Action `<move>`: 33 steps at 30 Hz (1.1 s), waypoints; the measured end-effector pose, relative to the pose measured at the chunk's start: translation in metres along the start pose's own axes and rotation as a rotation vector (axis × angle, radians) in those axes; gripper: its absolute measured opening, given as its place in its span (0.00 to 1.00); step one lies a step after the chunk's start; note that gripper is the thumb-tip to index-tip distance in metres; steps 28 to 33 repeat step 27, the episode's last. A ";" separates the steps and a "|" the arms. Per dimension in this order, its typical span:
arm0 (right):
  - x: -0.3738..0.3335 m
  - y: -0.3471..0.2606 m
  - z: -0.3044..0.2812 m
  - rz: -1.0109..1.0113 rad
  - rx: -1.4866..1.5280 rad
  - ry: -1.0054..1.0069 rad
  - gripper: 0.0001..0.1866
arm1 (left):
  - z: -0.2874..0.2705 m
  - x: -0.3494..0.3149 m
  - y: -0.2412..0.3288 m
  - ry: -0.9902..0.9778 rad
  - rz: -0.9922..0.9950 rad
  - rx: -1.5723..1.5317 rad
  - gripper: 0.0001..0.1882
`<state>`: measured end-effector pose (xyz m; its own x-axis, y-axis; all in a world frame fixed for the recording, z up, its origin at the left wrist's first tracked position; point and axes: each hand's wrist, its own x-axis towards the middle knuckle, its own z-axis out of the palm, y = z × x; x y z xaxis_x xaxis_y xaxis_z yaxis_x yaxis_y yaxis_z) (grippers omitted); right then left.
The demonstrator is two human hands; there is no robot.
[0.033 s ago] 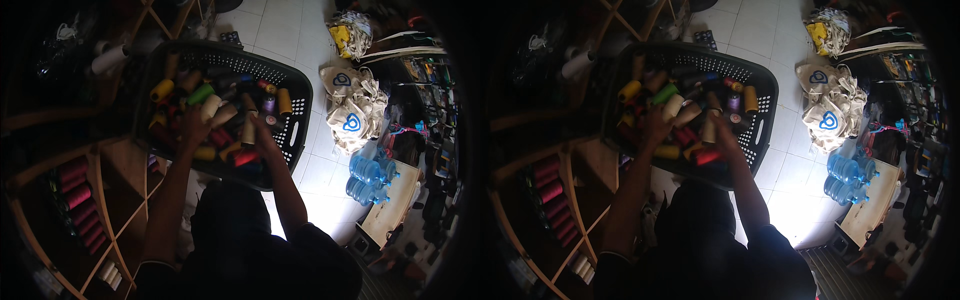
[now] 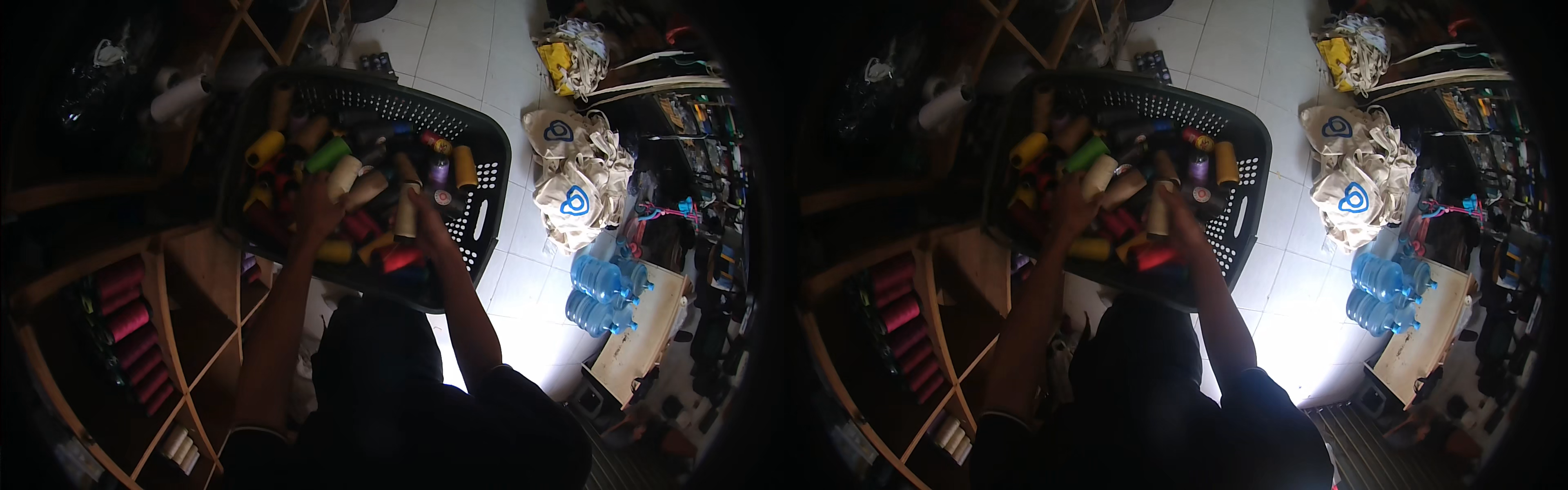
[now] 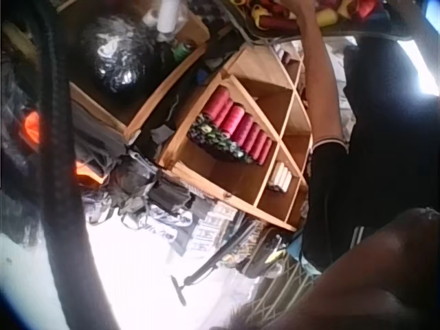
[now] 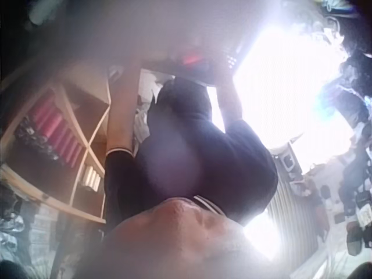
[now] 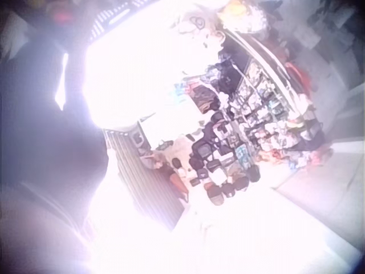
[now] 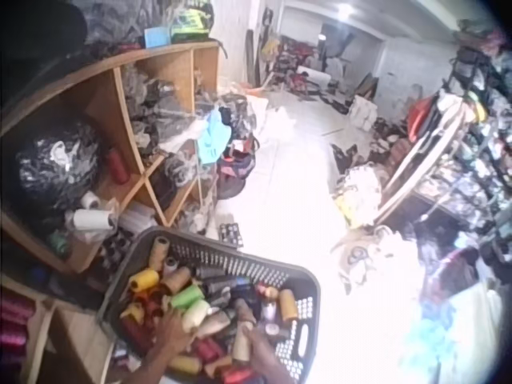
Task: The person picks up spools of thread from a black basket and places them onto a wooden shelf. They handle the spools one at a time, sorting them by color and arranging them in rows on the shelf.
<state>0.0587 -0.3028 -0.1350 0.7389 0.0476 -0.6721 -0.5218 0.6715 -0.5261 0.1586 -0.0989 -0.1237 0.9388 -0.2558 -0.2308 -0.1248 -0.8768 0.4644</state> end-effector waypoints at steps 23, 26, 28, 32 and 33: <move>-0.093 0.022 0.179 -0.107 -0.406 -0.482 0.46 | -0.129 -0.275 -0.081 0.626 -0.288 -1.439 0.35; -0.108 0.061 0.206 -0.174 -0.641 -0.683 0.48 | -0.139 -0.346 -0.079 0.739 -0.367 -1.327 0.34; -0.113 0.076 0.223 -0.257 -0.694 -0.887 0.47 | -0.137 -0.367 -0.081 0.780 -0.362 -1.314 0.33; -0.113 0.076 0.223 -0.257 -0.694 -0.887 0.47 | -0.137 -0.367 -0.081 0.780 -0.362 -1.314 0.33; -0.113 0.076 0.223 -0.257 -0.694 -0.887 0.47 | -0.137 -0.367 -0.081 0.780 -0.362 -1.314 0.33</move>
